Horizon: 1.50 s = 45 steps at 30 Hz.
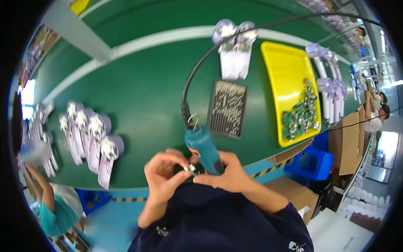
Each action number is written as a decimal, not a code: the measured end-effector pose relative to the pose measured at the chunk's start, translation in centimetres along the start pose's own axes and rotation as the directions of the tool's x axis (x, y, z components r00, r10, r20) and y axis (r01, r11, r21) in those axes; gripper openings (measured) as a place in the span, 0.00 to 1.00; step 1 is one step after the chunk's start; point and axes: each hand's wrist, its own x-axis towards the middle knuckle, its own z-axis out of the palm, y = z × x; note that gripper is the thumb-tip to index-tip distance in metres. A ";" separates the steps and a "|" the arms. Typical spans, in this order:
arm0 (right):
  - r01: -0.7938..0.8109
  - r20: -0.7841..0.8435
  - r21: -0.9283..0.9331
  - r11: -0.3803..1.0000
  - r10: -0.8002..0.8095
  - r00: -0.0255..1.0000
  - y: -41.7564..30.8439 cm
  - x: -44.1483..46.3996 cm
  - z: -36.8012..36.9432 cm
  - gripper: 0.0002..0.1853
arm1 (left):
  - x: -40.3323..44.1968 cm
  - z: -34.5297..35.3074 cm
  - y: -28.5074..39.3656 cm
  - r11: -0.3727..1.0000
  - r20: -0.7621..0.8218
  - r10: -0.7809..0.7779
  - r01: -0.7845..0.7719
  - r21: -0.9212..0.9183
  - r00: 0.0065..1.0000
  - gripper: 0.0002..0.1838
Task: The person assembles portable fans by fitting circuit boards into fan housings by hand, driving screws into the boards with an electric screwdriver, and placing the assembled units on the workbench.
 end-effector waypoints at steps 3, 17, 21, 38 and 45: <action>0.021 0.101 0.091 0.996 -0.030 0.994 0.6 0.5 -0.5 0.26 | -0.2 -0.3 0.1 0.998 0.045 -0.005 0.008 -0.069 0.999 0.18; 0.049 -0.046 0.301 0.952 -0.037 0.998 1.7 0.8 0.5 0.24 | -1.6 -2.3 3.9 0.760 0.038 0.308 -0.270 0.592 0.951 0.23; 0.068 -0.091 0.221 0.973 -0.049 0.995 2.0 1.1 0.5 0.24 | -6.1 -7.9 7.3 0.032 -0.256 0.600 0.297 0.954 0.758 0.28; 0.008 -0.154 0.106 0.994 0.008 0.988 1.2 1.1 -0.3 0.19 | -4.1 -2.4 3.9 0.034 -0.163 0.212 0.159 0.987 0.964 0.36; 0.013 -0.175 0.072 0.997 0.000 0.985 1.1 0.8 -1.8 0.20 | 0.0 -4.4 2.5 0.197 0.088 0.235 -0.136 0.971 0.968 0.30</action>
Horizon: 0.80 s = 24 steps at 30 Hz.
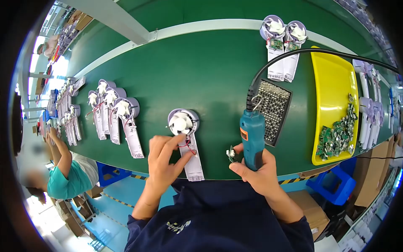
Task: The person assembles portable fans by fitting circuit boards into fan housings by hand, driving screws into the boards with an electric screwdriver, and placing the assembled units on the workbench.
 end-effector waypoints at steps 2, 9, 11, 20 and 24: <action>0.014 -0.002 -0.015 1.000 -0.014 1.000 0.1 -0.1 0.2 0.20 | 0.6 0.4 0.0 0.993 -0.030 0.109 -0.110 -0.040 0.994 0.19; 0.105 0.126 -0.241 0.965 -0.076 0.989 -2.2 0.8 1.5 0.23 | 1.0 1.0 -0.5 0.977 -0.136 0.024 -0.053 -0.209 0.990 0.11; 0.253 0.178 -0.358 0.899 -0.200 0.963 -1.9 1.5 2.1 0.22 | 0.6 1.3 -0.5 0.977 -0.224 -0.139 0.096 -0.192 0.965 0.09; 0.363 0.283 -0.648 0.669 -0.231 0.931 -3.3 4.8 6.5 0.22 | -0.2 1.8 -0.6 0.861 -0.168 -0.323 0.216 -0.461 0.931 0.09; 0.318 0.267 -0.709 0.630 -0.179 0.947 -3.0 5.1 6.8 0.24 | -0.2 1.9 -1.0 0.869 -0.167 -0.269 0.164 -0.466 0.949 0.11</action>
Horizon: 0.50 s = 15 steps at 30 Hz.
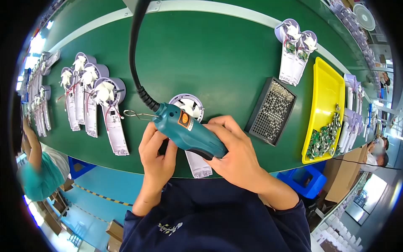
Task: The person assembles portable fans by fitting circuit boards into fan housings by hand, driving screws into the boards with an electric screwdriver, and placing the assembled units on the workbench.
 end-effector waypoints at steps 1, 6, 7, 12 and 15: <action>-0.011 0.006 -0.004 1.000 0.011 1.000 0.2 0.0 0.1 0.24 | 0.0 0.0 0.0 1.000 0.013 0.007 -0.007 -0.004 1.000 0.12; 0.066 -0.014 0.016 0.998 -0.066 0.998 0.3 0.2 0.1 0.26 | 0.1 -0.2 0.0 1.000 0.054 0.024 -0.023 -0.009 0.998 0.13; 0.059 -0.013 0.017 0.998 -0.059 0.998 0.3 0.3 0.1 0.26 | 0.1 -0.2 -0.1 0.999 0.051 0.030 -0.029 -0.013 0.998 0.12; 0.039 0.025 0.039 0.999 -0.040 0.999 0.3 0.4 0.0 0.27 | 0.1 -0.3 0.0 0.999 0.051 0.034 -0.036 0.029 0.998 0.12; 0.053 -0.026 0.003 0.999 -0.053 0.998 0.1 0.4 0.3 0.27 | 0.2 -0.1 0.0 0.999 0.036 0.041 -0.041 -0.008 0.998 0.11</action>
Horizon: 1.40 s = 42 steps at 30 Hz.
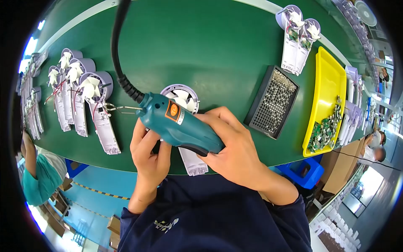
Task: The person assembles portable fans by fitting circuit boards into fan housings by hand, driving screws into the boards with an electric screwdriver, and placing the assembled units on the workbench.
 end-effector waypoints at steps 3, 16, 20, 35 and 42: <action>-0.013 -0.027 -0.001 1.000 0.013 1.000 -0.2 -0.1 -0.1 0.26 | 0.0 -0.2 0.4 1.000 0.032 -0.018 0.018 0.001 0.999 0.12; -0.255 -0.091 0.307 0.917 0.296 0.951 0.6 0.0 1.7 0.18 | -1.1 0.7 0.9 0.981 0.003 -0.187 0.187 -0.058 0.982 0.15; -0.283 -0.094 0.293 0.913 0.322 0.942 0.2 0.2 1.7 0.17 | -1.1 0.6 1.5 0.957 0.020 -0.262 0.263 -0.125 0.965 0.14; -0.332 -0.120 0.225 0.916 0.364 0.924 0.3 0.0 1.5 0.16 | -0.7 0.4 2.2 0.913 0.201 -0.363 0.391 -0.121 0.910 0.15; -0.179 -0.308 0.495 0.850 0.365 0.879 2.9 -1.9 -0.1 0.26 | -0.6 0.8 1.4 0.881 0.195 -0.322 0.369 -0.296 0.926 0.15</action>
